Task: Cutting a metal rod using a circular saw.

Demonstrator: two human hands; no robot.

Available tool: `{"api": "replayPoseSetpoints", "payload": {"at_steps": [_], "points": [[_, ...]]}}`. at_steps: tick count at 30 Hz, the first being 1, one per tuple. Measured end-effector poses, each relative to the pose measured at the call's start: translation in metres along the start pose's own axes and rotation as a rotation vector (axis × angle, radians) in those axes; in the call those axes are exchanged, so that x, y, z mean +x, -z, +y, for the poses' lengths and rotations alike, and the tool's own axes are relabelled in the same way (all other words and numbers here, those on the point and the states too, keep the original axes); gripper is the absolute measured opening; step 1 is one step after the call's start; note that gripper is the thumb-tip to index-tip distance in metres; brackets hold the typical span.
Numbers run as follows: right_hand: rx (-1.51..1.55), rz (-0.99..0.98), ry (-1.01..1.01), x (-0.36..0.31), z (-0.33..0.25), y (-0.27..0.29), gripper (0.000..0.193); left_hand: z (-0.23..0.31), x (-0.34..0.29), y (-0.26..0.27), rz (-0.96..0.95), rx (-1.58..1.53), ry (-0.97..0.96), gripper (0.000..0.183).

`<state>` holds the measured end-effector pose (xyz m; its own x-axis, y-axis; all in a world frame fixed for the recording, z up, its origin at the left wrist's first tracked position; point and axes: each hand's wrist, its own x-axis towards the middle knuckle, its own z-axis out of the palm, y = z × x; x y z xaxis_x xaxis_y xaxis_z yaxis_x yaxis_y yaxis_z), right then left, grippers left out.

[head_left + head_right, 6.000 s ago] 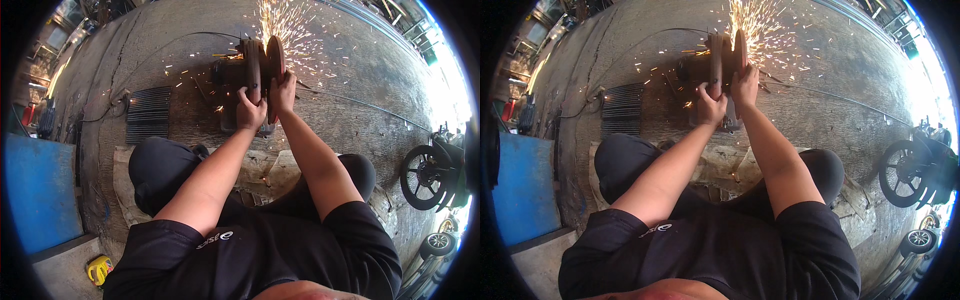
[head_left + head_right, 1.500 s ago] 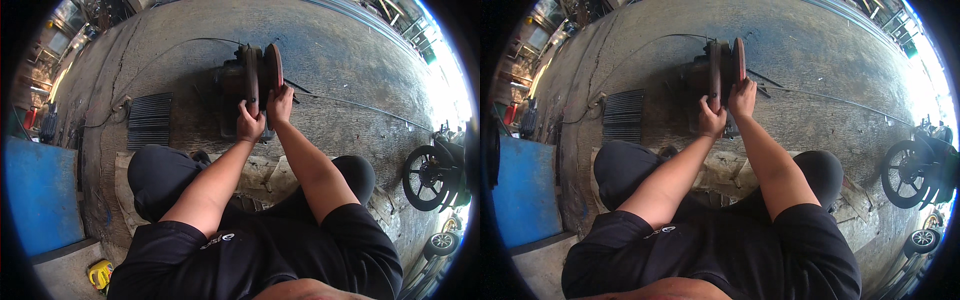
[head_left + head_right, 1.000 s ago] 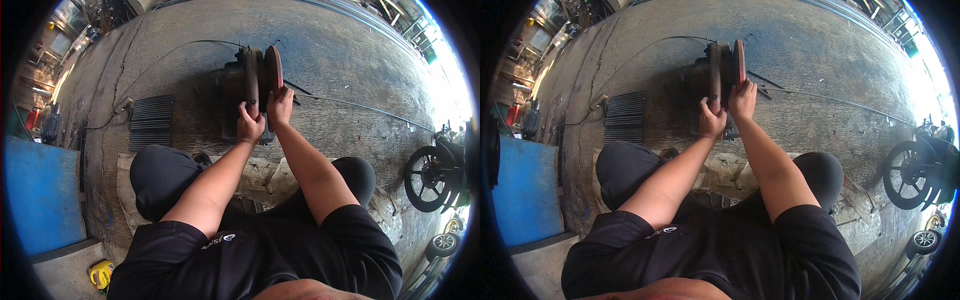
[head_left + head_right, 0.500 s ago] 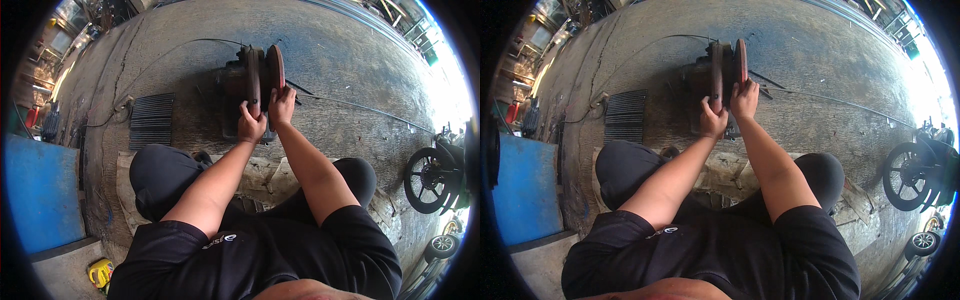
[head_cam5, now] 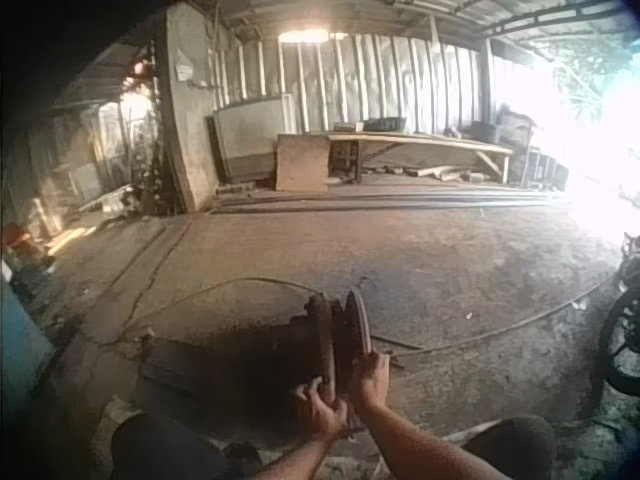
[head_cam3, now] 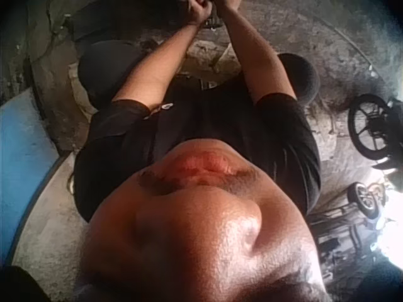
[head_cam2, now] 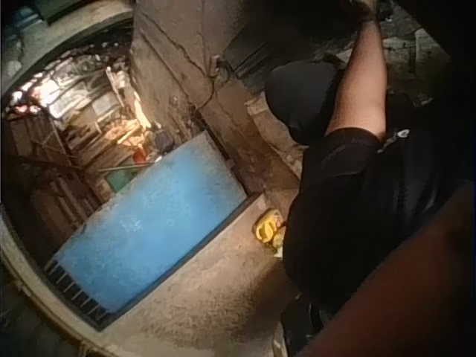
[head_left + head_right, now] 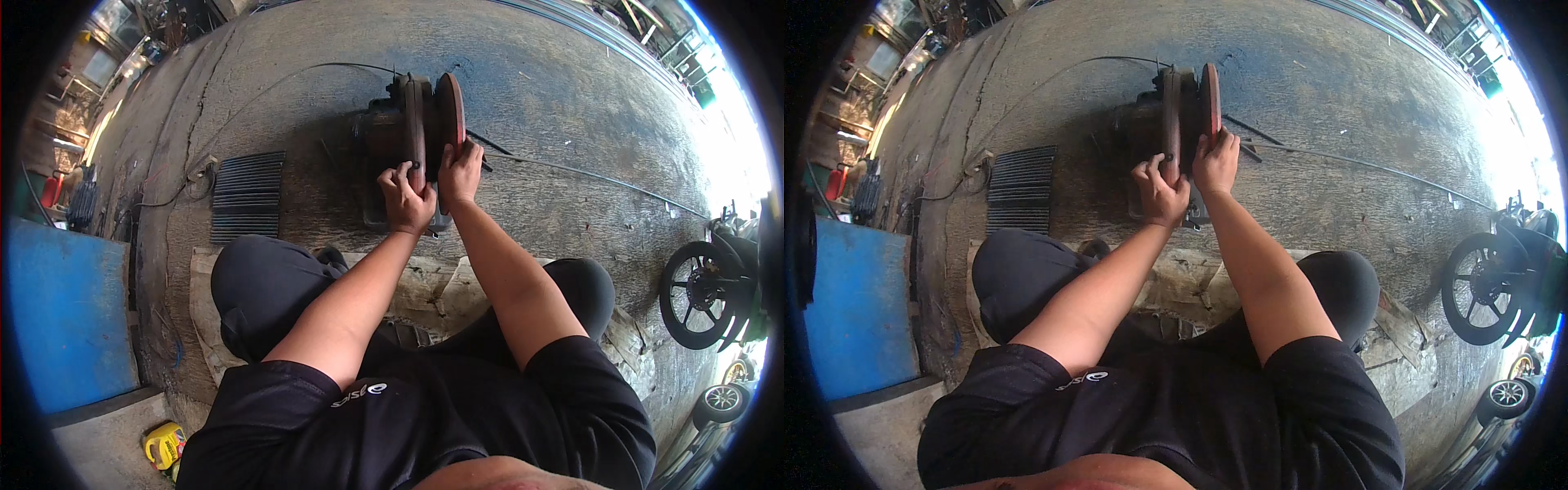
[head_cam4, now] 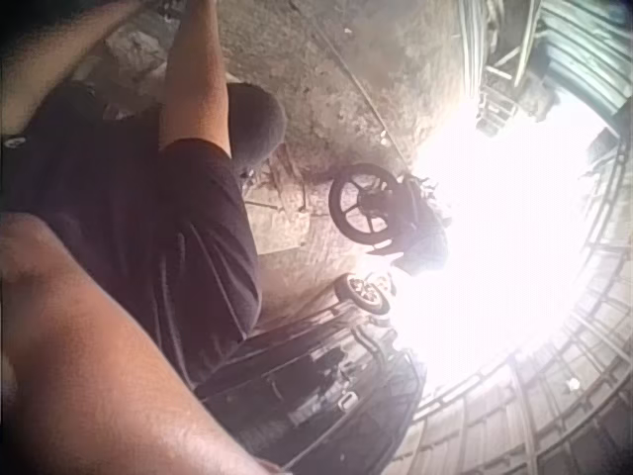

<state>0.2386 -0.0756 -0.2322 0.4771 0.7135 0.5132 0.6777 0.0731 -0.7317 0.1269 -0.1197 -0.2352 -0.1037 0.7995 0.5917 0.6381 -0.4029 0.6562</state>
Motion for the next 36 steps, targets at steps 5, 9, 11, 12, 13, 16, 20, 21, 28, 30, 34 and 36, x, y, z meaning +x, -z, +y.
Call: {"api": "replayPoseSetpoints", "payload": {"at_steps": [5,9,11,12,13,16,20,21,28,30,34,36], "points": [[-0.006,0.001,0.000,-0.0002,-0.0013,0.0012,0.037,-0.0025,-0.0005,-0.0002,-0.041,0.032,-0.008,0.057],[-0.013,-0.003,-0.002,0.0002,-0.0017,0.0013,0.037,-0.0037,-0.0011,-0.0015,-0.025,0.044,-0.018,0.057],[-0.005,0.000,0.000,0.0001,-0.0016,0.0010,0.037,-0.0040,-0.0011,-0.0019,-0.027,0.059,-0.013,0.057],[0.002,0.011,0.014,-0.0001,-0.0015,0.0009,0.037,-0.0039,-0.0009,-0.0022,-0.002,0.066,-0.040,0.056],[0.002,0.005,0.004,-0.0003,-0.0014,0.0007,0.037,-0.0038,-0.0008,-0.0023,0.021,0.072,-0.063,0.056],[0.005,-0.004,-0.010,-0.0002,-0.0005,0.0002,0.037,-0.0029,-0.0007,-0.0024,0.023,0.094,-0.059,0.055],[-0.012,-0.006,0.010,0.0000,0.0005,0.0001,0.037,-0.0022,-0.0006,-0.0026,0.008,0.090,-0.039,0.054],[-0.009,-0.004,0.016,0.0000,0.0007,0.0001,0.037,-0.0023,-0.0006,-0.0026,0.008,0.088,-0.038,0.054],[0.013,-0.019,-0.015,-0.0003,0.0009,-0.0005,0.038,-0.0020,0.0001,-0.0012,0.006,0.084,-0.060,0.055],[-0.002,-0.011,-0.005,-0.0005,0.0014,-0.0007,0.039,-0.0010,0.0001,-0.0007,-0.013,0.060,-0.028,0.055],[0.009,-0.010,-0.014,-0.0006,0.0023,-0.0015,0.040,-0.0014,0.0000,-0.0013,-0.008,0.098,-0.029,0.055],[-0.003,-0.010,0.004,-0.0004,0.0028,-0.0016,0.040,-0.0023,-0.0003,-0.0032,0.004,0.071,-0.032,0.057]]}}
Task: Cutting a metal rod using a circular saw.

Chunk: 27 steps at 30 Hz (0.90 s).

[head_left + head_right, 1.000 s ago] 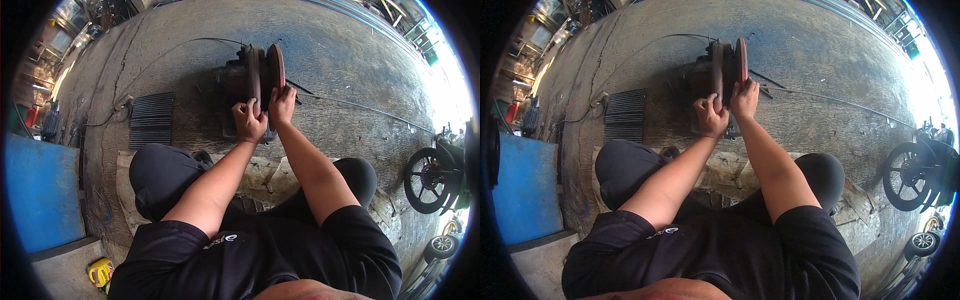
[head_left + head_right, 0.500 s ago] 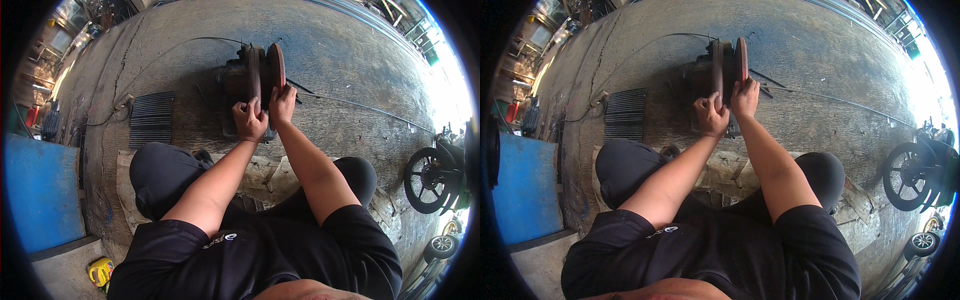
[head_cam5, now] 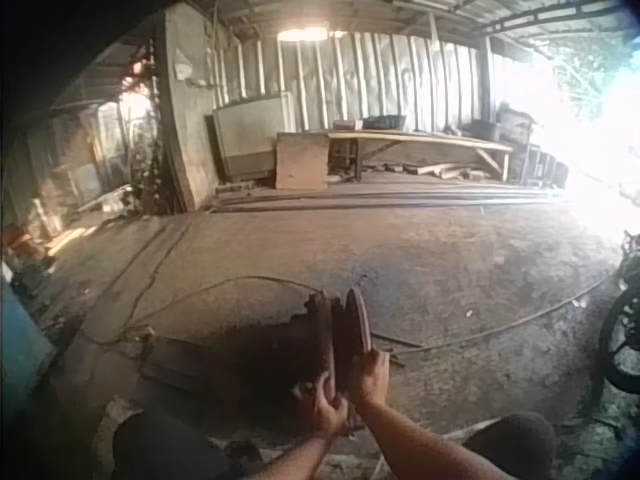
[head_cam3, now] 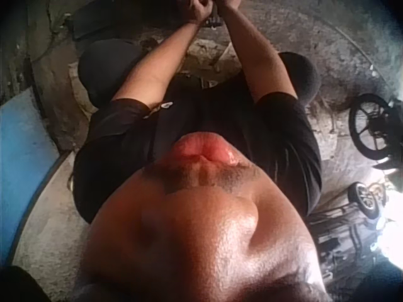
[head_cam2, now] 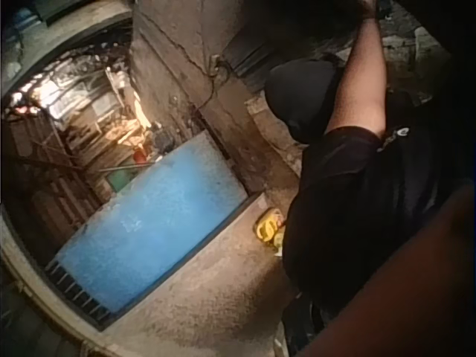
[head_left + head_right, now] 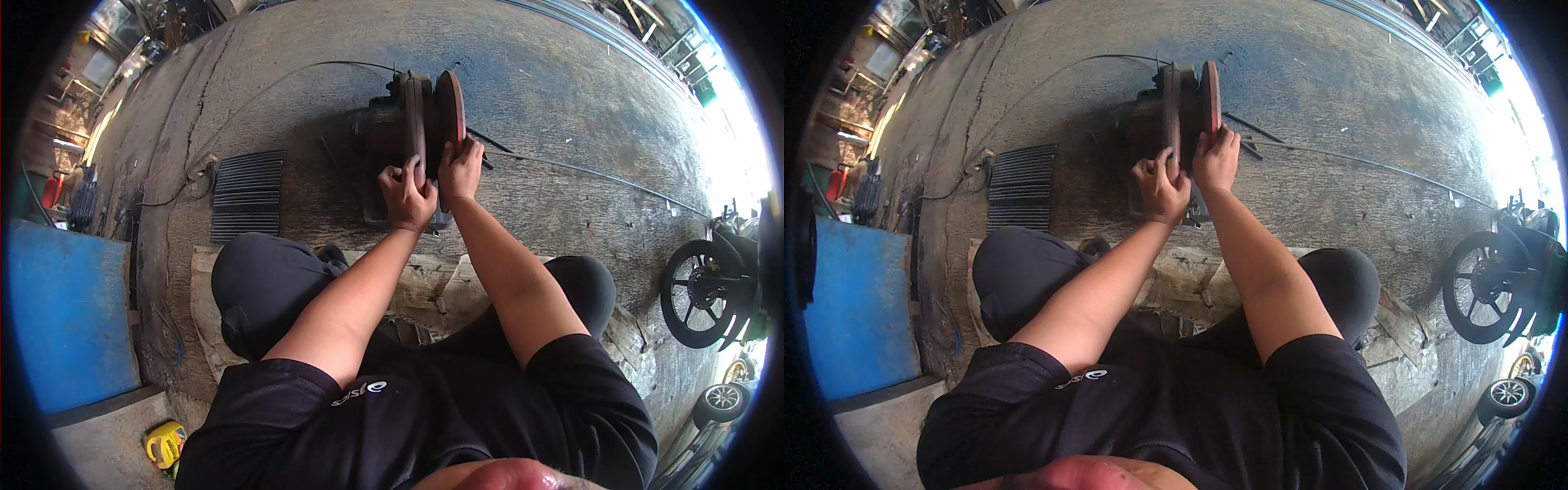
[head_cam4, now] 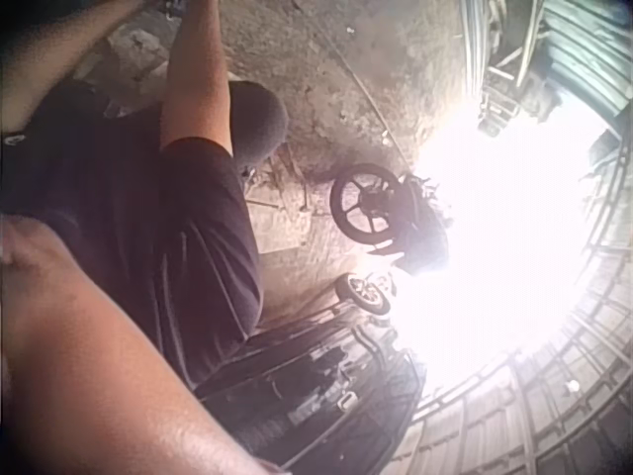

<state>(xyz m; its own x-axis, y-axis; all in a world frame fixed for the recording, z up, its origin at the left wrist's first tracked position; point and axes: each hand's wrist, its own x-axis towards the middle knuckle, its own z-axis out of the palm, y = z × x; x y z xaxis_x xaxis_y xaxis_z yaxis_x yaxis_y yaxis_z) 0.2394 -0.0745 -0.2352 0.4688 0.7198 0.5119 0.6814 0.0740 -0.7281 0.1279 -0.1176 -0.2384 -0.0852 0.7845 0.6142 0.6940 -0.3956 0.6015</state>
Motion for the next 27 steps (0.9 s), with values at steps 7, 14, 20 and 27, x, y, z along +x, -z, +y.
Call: {"api": "replayPoseSetpoints", "payload": {"at_steps": [7,14,20,27], "points": [[-0.016,-0.009,-0.001,0.0002,-0.0004,0.0001,0.040,0.0004,0.0001,0.0003,0.070,0.004,-0.046,0.051],[-0.012,-0.014,-0.024,0.0003,-0.0008,0.0003,0.040,0.0007,-0.0008,0.0001,0.020,-0.025,0.000,0.048],[0.005,0.002,-0.022,-0.0004,-0.0021,0.0012,0.039,-0.0007,-0.0014,-0.0007,0.044,-0.021,-0.002,0.048],[-0.009,0.026,0.027,0.0005,-0.0026,0.0013,0.037,-0.0021,-0.0004,0.0009,-0.054,-0.005,0.012,0.061]]}}
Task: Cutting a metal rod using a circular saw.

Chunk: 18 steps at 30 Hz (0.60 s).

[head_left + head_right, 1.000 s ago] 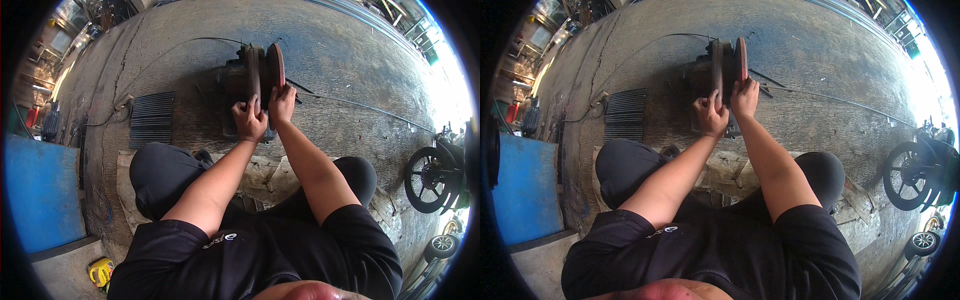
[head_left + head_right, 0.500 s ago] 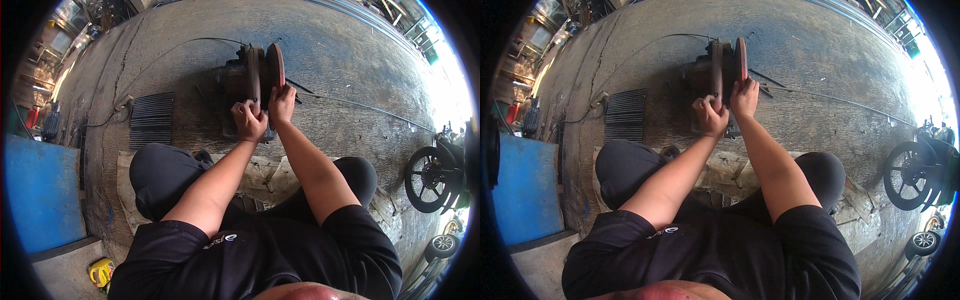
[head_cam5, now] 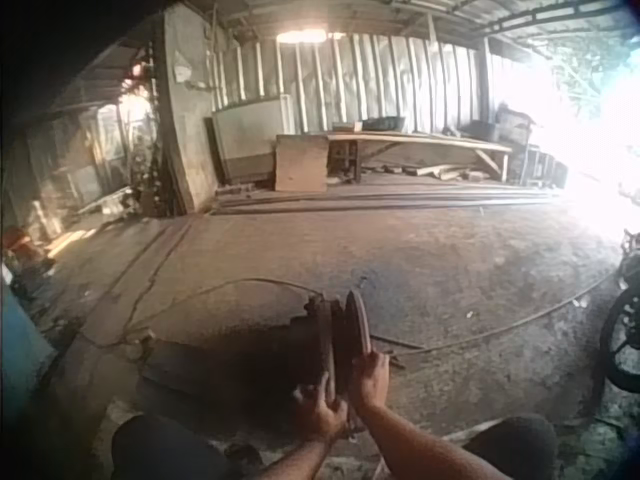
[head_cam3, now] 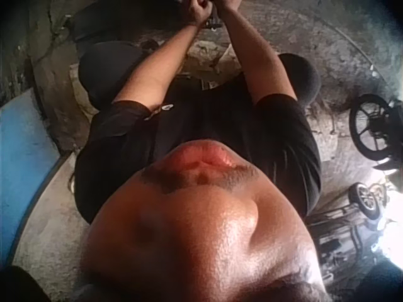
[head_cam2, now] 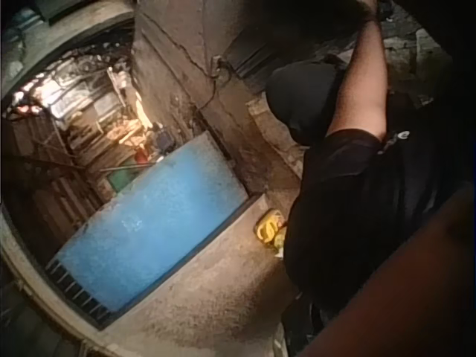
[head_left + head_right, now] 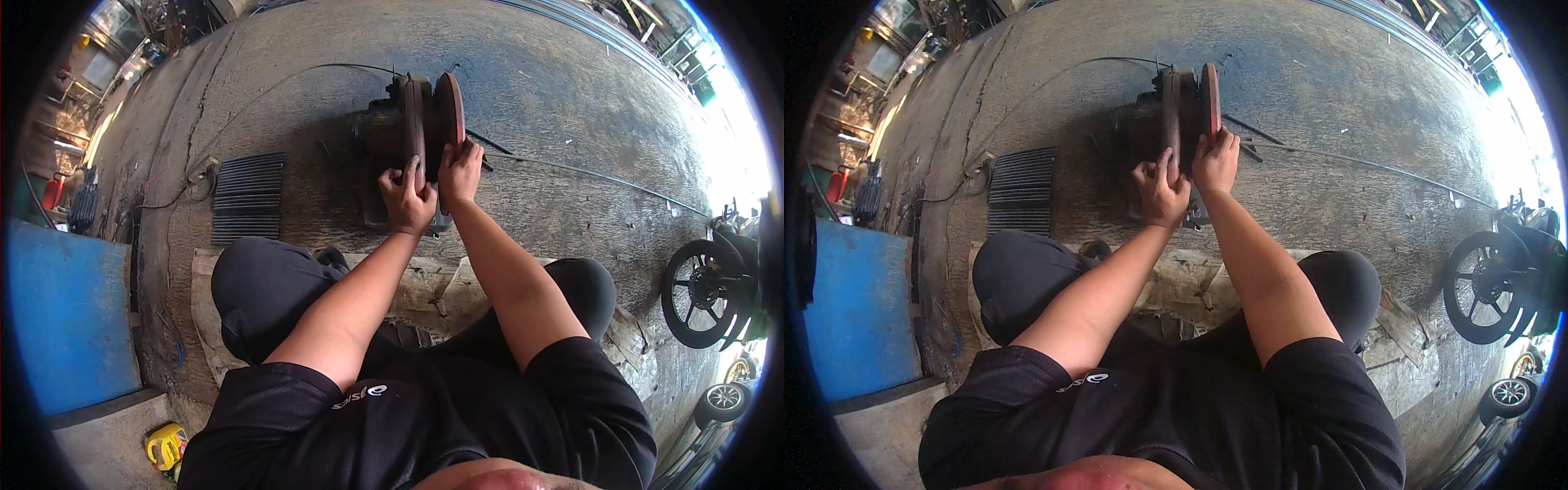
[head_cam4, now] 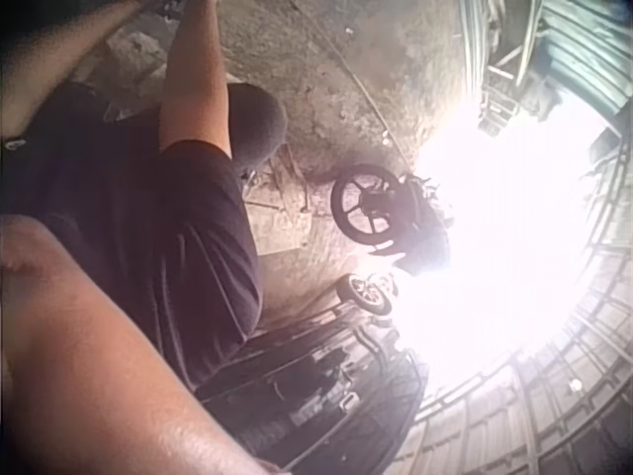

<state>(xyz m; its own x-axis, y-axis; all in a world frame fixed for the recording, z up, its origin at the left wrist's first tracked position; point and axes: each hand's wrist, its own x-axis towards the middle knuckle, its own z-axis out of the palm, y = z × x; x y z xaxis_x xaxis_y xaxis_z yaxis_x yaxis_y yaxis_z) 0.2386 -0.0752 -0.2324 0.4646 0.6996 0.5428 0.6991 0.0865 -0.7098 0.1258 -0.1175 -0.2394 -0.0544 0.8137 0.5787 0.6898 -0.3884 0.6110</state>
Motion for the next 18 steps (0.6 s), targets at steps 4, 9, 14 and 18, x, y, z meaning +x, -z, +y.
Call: {"api": "replayPoseSetpoints", "payload": {"at_steps": [4,9,14,18], "points": [[0.004,0.005,-0.005,-0.0001,0.0001,-0.0002,0.037,-0.0014,-0.0005,-0.0003,0.012,-0.002,-0.010,0.059],[0.010,0.013,-0.003,-0.0003,-0.0004,0.0000,0.037,0.0008,-0.0009,0.0008,0.020,0.002,0.001,0.058],[0.006,0.002,-0.011,-0.0005,0.0010,-0.0007,0.038,0.0016,0.0002,0.0016,0.009,0.041,-0.049,0.055],[-0.005,0.000,-0.004,-0.0003,0.0025,-0.0015,0.038,0.0010,-0.0001,0.0004,0.029,0.025,-0.073,0.048]]}}
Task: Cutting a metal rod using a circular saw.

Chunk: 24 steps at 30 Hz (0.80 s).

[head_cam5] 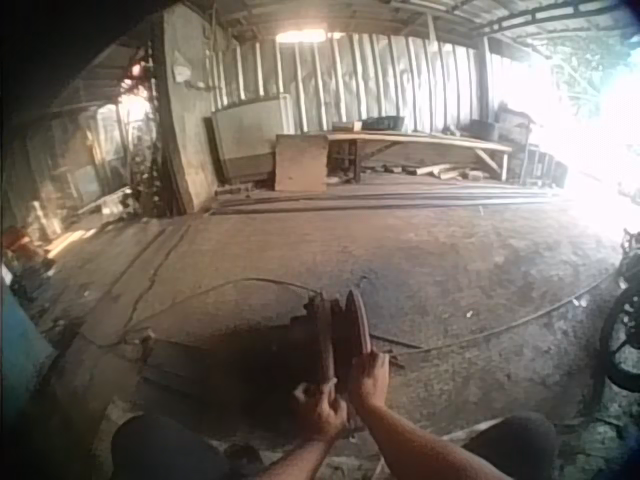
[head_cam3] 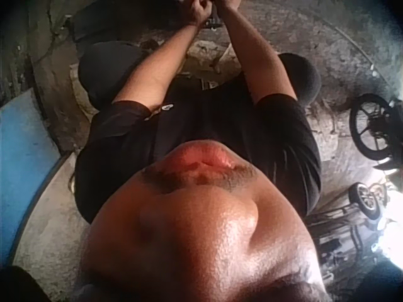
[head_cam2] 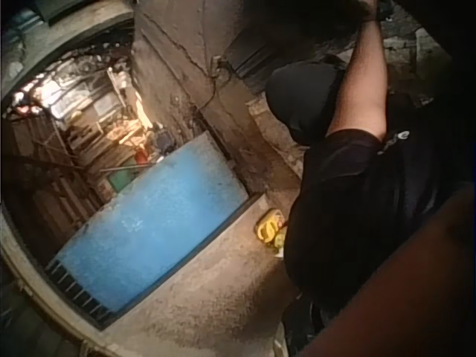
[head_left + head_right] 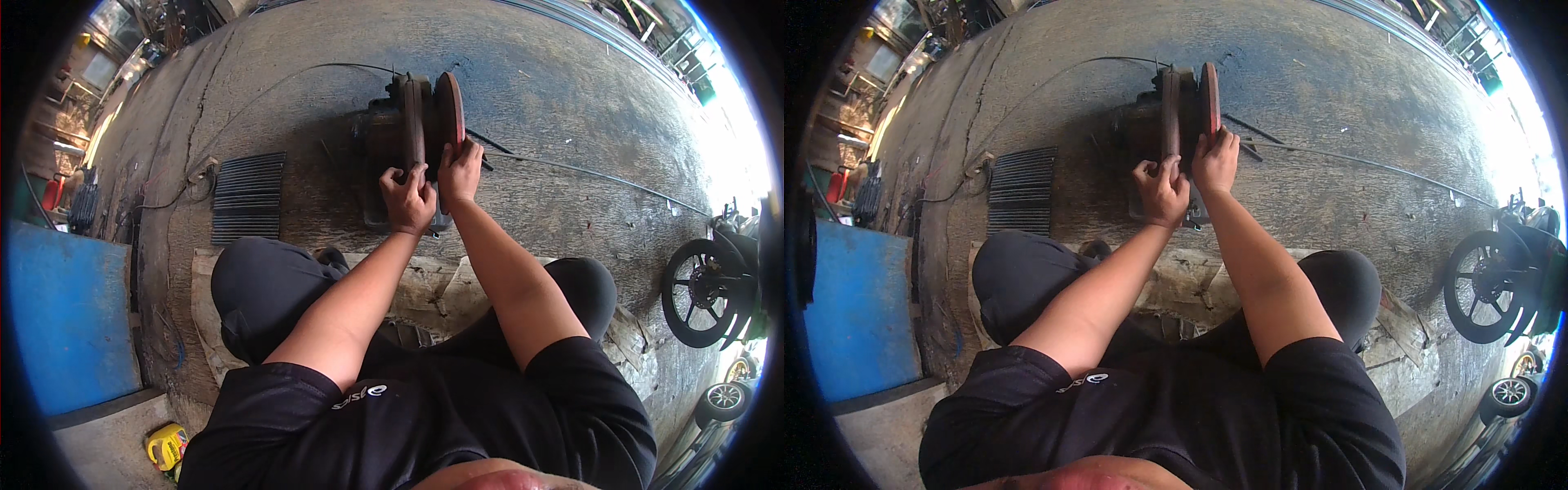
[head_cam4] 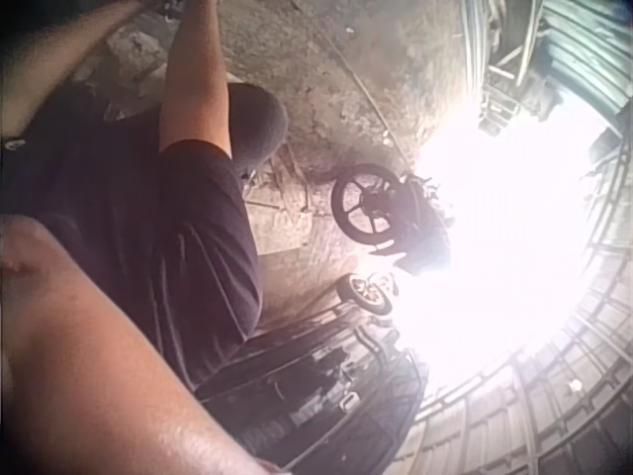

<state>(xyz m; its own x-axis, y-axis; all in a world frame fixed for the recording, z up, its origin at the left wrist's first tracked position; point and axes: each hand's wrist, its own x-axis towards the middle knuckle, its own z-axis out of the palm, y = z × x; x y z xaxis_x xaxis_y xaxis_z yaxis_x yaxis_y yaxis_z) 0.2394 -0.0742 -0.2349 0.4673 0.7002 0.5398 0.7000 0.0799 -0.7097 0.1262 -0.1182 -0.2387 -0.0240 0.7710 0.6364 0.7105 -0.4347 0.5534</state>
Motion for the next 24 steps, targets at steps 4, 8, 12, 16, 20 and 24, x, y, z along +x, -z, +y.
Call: {"api": "replayPoseSetpoints", "payload": {"at_steps": [4,8,12,16,20,24], "points": [[0.006,-0.003,-0.012,-0.0002,0.0003,-0.0005,0.038,0.0006,-0.0009,-0.0009,0.020,-0.046,0.114,0.046],[0.004,-0.006,-0.019,-0.0001,-0.0001,-0.0005,0.038,0.0022,0.0002,0.0011,-0.017,-0.037,0.105,0.048],[0.003,0.000,-0.006,0.0001,-0.0005,-0.0002,0.038,0.0044,0.0011,0.0026,-0.003,-0.043,0.109,0.053],[0.009,0.001,-0.018,-0.0001,-0.0006,-0.0008,0.038,0.0022,0.0008,0.0027,-0.028,-0.034,0.086,0.058],[0.008,0.004,-0.014,0.0001,-0.0005,-0.0008,0.038,-0.0001,-0.0002,0.0006,-0.015,-0.041,0.066,0.058],[0.003,-0.004,-0.019,0.0002,-0.0017,0.0002,0.037,-0.0005,0.0001,0.0003,-0.007,-0.033,0.060,0.056]]}}
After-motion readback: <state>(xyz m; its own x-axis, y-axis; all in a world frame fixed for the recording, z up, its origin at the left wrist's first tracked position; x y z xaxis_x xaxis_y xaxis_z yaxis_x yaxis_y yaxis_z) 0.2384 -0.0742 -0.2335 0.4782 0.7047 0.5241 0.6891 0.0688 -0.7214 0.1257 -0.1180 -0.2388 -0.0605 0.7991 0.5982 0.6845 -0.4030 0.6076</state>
